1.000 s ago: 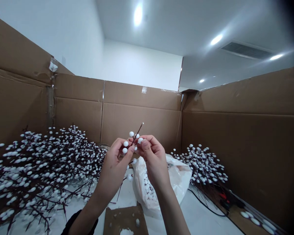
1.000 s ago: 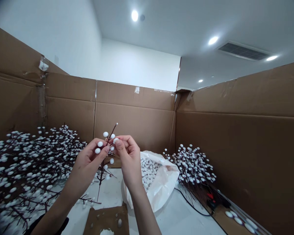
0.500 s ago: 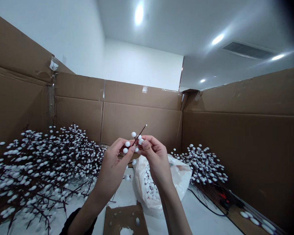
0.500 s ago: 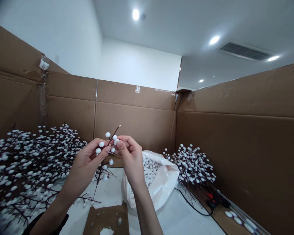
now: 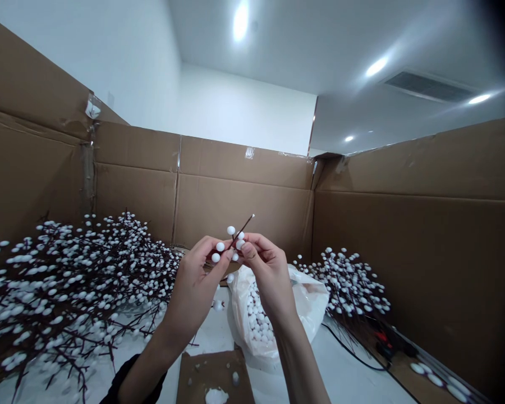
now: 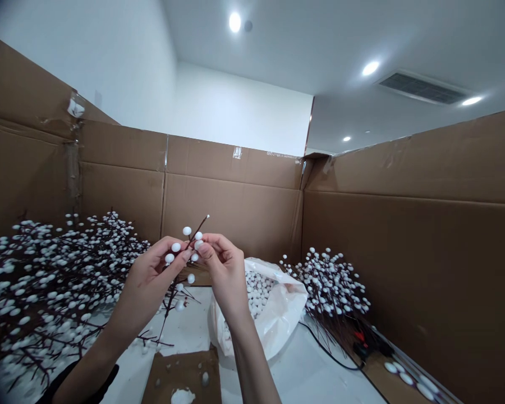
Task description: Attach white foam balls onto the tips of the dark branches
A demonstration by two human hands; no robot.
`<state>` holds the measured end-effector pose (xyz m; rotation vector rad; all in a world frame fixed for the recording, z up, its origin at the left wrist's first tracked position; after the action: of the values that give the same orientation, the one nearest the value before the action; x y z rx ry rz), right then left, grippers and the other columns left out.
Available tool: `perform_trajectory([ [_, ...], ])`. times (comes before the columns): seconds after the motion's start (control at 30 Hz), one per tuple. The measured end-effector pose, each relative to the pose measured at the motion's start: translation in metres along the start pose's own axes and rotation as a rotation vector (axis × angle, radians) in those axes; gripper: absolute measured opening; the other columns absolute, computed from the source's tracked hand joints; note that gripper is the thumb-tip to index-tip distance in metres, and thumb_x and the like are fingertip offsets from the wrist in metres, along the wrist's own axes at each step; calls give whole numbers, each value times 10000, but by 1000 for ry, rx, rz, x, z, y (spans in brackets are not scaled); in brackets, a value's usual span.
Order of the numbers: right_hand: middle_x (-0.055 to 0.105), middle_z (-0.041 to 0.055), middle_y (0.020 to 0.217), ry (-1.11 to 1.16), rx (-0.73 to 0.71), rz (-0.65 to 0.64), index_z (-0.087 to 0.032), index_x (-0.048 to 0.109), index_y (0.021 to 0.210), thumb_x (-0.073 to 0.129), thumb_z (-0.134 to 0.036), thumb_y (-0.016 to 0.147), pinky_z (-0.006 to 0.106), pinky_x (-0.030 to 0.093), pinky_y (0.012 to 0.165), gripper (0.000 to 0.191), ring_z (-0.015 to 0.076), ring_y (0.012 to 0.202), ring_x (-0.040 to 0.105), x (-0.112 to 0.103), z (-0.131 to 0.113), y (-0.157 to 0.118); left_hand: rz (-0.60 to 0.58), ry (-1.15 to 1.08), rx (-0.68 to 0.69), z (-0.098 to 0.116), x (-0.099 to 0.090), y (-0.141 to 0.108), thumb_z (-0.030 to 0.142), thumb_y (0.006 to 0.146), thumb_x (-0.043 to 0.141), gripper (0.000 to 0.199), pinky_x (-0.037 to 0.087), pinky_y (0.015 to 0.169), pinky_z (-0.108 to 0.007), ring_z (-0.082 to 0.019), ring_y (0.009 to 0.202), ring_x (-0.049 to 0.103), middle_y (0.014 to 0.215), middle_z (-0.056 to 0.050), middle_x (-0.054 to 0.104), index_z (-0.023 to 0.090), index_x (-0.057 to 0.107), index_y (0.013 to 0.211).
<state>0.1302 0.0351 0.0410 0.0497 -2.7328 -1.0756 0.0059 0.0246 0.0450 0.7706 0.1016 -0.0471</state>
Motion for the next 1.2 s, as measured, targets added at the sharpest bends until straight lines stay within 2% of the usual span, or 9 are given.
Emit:
perform_trajectory([
  [0.37, 729, 30, 867, -42, -4, -18, -211, 696, 856, 650, -339, 815, 310, 516, 787, 142, 175, 824, 658, 1, -2, 0, 13, 51, 25, 0, 1, 0, 334, 884, 533, 176, 404, 626, -201, -130, 748, 542, 799, 1, 590, 185, 598, 819],
  [0.47, 723, 23, 871, -63, 1, -85, -220, 704, 880, 638, -379, 825, 322, 515, 825, 180, 165, 826, 658, -3, -7, 2, -15, 44, -19, -4, 0, 3, 360, 865, 559, 192, 414, 622, -214, -140, 733, 558, 793, -6, 608, 179, 618, 838],
  [0.57, 720, 34, 903, -159, 31, -108, -226, 697, 979, 560, -447, 867, 330, 515, 857, 283, 162, 859, 663, -22, -12, 4, -24, 11, -65, -10, -2, 8, 376, 839, 591, 204, 432, 632, -221, -138, 721, 570, 813, -8, 626, 176, 624, 861],
  [0.67, 706, 48, 889, -430, 101, -64, -193, 672, 1017, 481, -440, 909, 308, 511, 824, 330, 160, 866, 652, -55, -7, 10, -6, -48, -89, -15, -5, 12, 355, 803, 637, 203, 456, 649, -221, -123, 720, 582, 875, -4, 637, 187, 594, 907],
  [0.8, 685, 55, 902, -953, 476, -215, -152, 680, 907, 489, -297, 922, 296, 503, 761, 240, 156, 817, 626, -101, 39, 17, -1, -160, -147, -20, -5, 13, 295, 759, 681, 313, 480, 606, -214, -102, 653, 591, 860, 13, 618, 199, 508, 1001],
  [0.9, 666, 46, 833, -1081, 747, -280, -115, 659, 871, 588, -246, 885, 305, 527, 686, 150, 146, 726, 624, -127, 82, 18, -72, -172, -153, -21, 0, 12, 293, 787, 655, 330, 496, 614, -215, -85, 625, 592, 865, 21, 599, 206, 483, 1055],
  [0.97, 655, 47, 920, -1136, 864, -296, -125, 632, 965, 579, -281, 903, 314, 545, 696, 175, 145, 770, 630, -136, 106, 17, -117, -161, -139, -22, 3, 12, 287, 809, 629, 319, 501, 615, -217, -79, 619, 597, 885, 23, 577, 210, 477, 1079],
  [1.03, 637, 54, 1022, -1160, 910, -316, -141, 608, 1052, 558, -306, 917, 332, 553, 733, 219, 160, 846, 632, -138, 124, 15, -140, -152, -133, -22, 6, 11, 277, 825, 603, 300, 501, 602, -215, -74, 608, 605, 904, 24, 547, 211, 475, 1088],
  [1.2, 617, 63, 1105, -1140, 895, -351, -139, 596, 1109, 575, -319, 905, 377, 545, 793, 273, 210, 945, 623, -133, 155, 13, -186, -138, -192, -23, 9, 10, 256, 831, 572, 319, 500, 605, -215, -68, 607, 631, 1023, 0, 517, 209, 475, 1131],
])
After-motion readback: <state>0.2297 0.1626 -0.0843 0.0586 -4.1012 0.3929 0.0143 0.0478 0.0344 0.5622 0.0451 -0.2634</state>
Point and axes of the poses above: each hand's wrist, its own y-axis towards the middle knuckle, its own x-axis out of the palm, z = x × y, the point moved 5 cm from there along y, towards the middle knuckle
